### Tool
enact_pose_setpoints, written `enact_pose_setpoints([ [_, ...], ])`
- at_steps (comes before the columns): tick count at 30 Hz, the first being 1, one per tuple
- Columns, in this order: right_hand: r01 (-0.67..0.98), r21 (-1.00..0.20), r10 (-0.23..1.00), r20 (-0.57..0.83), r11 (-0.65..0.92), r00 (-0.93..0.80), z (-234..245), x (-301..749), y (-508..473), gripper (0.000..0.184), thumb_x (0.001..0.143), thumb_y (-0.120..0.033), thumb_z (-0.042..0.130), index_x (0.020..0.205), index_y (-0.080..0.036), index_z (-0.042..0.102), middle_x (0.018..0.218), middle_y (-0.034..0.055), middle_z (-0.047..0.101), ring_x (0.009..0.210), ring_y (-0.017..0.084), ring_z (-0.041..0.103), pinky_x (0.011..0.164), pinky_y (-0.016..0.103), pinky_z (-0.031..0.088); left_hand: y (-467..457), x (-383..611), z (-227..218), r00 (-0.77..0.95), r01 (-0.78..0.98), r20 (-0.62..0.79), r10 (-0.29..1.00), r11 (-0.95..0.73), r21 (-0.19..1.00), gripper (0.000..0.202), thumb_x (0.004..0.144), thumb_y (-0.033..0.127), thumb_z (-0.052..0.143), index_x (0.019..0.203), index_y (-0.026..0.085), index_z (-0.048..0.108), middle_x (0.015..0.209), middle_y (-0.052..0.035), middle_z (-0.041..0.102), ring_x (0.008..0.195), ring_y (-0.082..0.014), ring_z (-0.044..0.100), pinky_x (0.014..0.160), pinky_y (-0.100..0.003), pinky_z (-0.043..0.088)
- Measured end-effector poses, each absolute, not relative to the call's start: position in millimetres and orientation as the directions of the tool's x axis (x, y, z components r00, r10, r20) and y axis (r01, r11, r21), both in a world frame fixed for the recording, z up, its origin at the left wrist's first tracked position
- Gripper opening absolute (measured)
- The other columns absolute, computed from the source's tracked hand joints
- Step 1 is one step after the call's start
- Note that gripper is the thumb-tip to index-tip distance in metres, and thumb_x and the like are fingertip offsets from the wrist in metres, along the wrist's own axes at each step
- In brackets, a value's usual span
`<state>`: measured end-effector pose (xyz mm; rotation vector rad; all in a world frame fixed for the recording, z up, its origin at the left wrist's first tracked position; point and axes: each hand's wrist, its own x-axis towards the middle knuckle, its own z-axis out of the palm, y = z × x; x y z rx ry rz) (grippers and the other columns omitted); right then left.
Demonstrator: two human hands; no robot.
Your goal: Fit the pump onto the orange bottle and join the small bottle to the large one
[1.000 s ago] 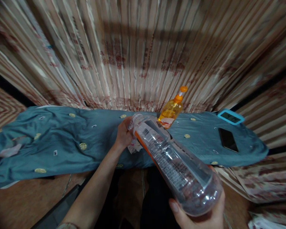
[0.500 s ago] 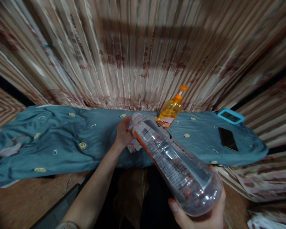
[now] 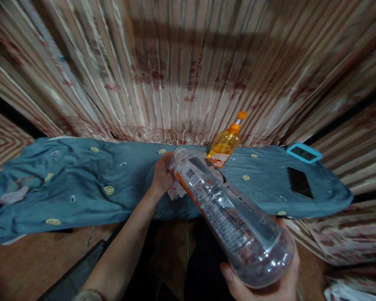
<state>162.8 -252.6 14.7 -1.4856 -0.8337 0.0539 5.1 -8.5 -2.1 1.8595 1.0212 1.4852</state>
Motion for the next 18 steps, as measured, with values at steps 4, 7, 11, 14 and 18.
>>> enact_pose_setpoints([
  [4, 0.478, -0.869, 0.519, 0.469, 0.127, 0.715, 15.6, 164.0, -254.4, 0.125, 0.042, -0.047, 0.097, 0.15, -0.013, 0.044, 0.148, 0.022, 0.048, 0.136, 0.049, 0.043, 0.109, 0.079, 0.024, -8.9, 5.8, -1.1, 0.101, 0.201, 0.575, 0.812, -0.583, 0.787, 0.021, 0.088, 0.031, 0.064, 0.101, 0.018, 0.072, 0.103, -0.0091, 0.076, 0.101, -0.026, 0.07, 0.094, -0.04, 0.054],
  [7, 0.497, -0.859, 0.52, 0.483, 0.124, 0.705, 18.9, 163.8, -254.7, 0.127, 0.041, -0.046, 0.097, 0.151, -0.013, 0.043, 0.148, 0.0217, 0.048, 0.136, 0.05, 0.043, 0.109, 0.079, 0.025, -9.3, 6.0, -0.7, 0.104, 0.21, 0.559, 0.823, -0.567, 0.796, 0.019, 0.086, 0.029, 0.065, 0.101, 0.019, 0.072, 0.103, -0.0087, 0.076, 0.1, -0.0256, 0.07, 0.094, -0.039, 0.055],
  [11, 0.486, -0.866, 0.504, 0.472, 0.114, 0.724, 22.2, 164.1, -254.6, 0.126, 0.041, -0.044, 0.098, 0.151, -0.014, 0.045, 0.145, 0.023, 0.051, 0.132, 0.057, 0.044, 0.102, 0.086, 0.022, -9.4, 6.2, -1.0, 0.101, 0.204, 0.552, 0.828, -0.56, 0.803, 0.018, 0.087, 0.029, 0.065, 0.1, 0.018, 0.072, 0.102, -0.0088, 0.076, 0.101, -0.0255, 0.07, 0.094, -0.039, 0.055],
  [14, 0.509, -0.854, 0.502, 0.487, 0.104, 0.714, 21.3, 165.9, -255.3, 0.127, 0.039, -0.044, 0.098, 0.15, -0.013, 0.046, 0.145, 0.0245, 0.051, 0.13, 0.059, 0.044, 0.1, 0.088, 0.022, -9.5, 6.3, -1.2, 0.1, 0.22, 0.545, 0.832, -0.553, 0.803, 0.019, 0.088, 0.032, 0.065, 0.1, 0.019, 0.072, 0.103, -0.0089, 0.076, 0.102, -0.0257, 0.07, 0.095, -0.04, 0.055],
  [18, 0.552, -0.829, 0.494, 0.518, 0.09, 0.698, 19.4, 166.7, -256.6, 0.122, 0.042, -0.048, 0.097, 0.148, -0.012, 0.048, 0.143, 0.0235, 0.053, 0.131, 0.055, 0.046, 0.104, 0.084, 0.023, -9.7, 6.4, -1.3, 0.106, 0.222, 0.548, 0.83, -0.557, 0.8, 0.02, 0.088, 0.032, 0.065, 0.1, 0.018, 0.072, 0.105, -0.0096, 0.076, 0.102, -0.0258, 0.07, 0.095, -0.04, 0.054],
])
